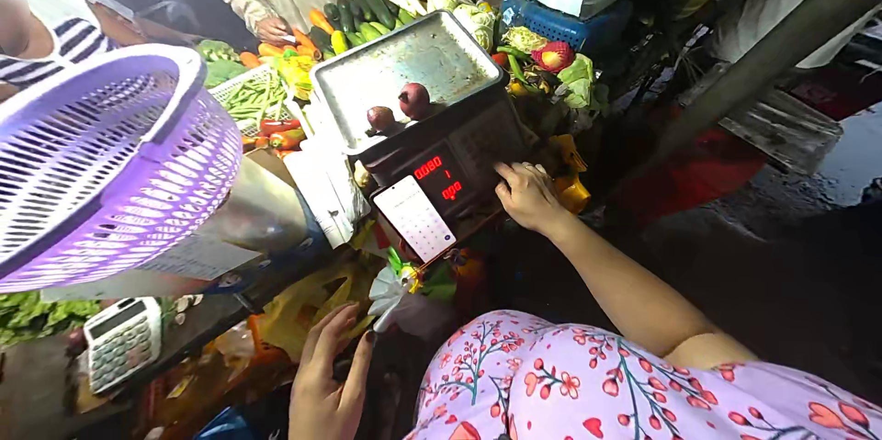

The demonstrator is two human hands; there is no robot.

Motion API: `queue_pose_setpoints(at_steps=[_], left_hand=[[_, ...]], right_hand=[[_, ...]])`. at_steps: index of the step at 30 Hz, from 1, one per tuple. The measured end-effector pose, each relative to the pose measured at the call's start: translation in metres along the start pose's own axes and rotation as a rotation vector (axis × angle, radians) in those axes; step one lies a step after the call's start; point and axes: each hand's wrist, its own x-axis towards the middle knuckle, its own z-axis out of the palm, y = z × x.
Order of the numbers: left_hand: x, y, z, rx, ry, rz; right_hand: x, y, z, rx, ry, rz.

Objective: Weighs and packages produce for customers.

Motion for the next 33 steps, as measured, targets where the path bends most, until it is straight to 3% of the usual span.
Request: queue_pose_setpoints(at_steps=[5,15,20,26,33], left_hand=[[-0.006,-0.003,-0.002,0.058,0.007,-0.011],[-0.012,-0.002,0.0,0.126,0.004,-0.023],[-0.016,-0.003,-0.001,0.157,-0.008,-0.035],[-0.024,-0.007,-0.002,0.19,-0.003,-0.054],[-0.03,-0.009,-0.007,0.211,0.02,-0.055]], right_hand=[[-0.003,0.005,-0.01,-0.01,-0.081,0.072],[-0.001,-0.023,-0.021,-0.008,-0.107,0.048],[-0.033,-0.035,0.003,0.091,-0.127,-0.172],[-0.062,-0.045,0.047,0.118,0.029,-0.381],[-0.062,-0.05,0.062,0.104,0.154,-0.484]])
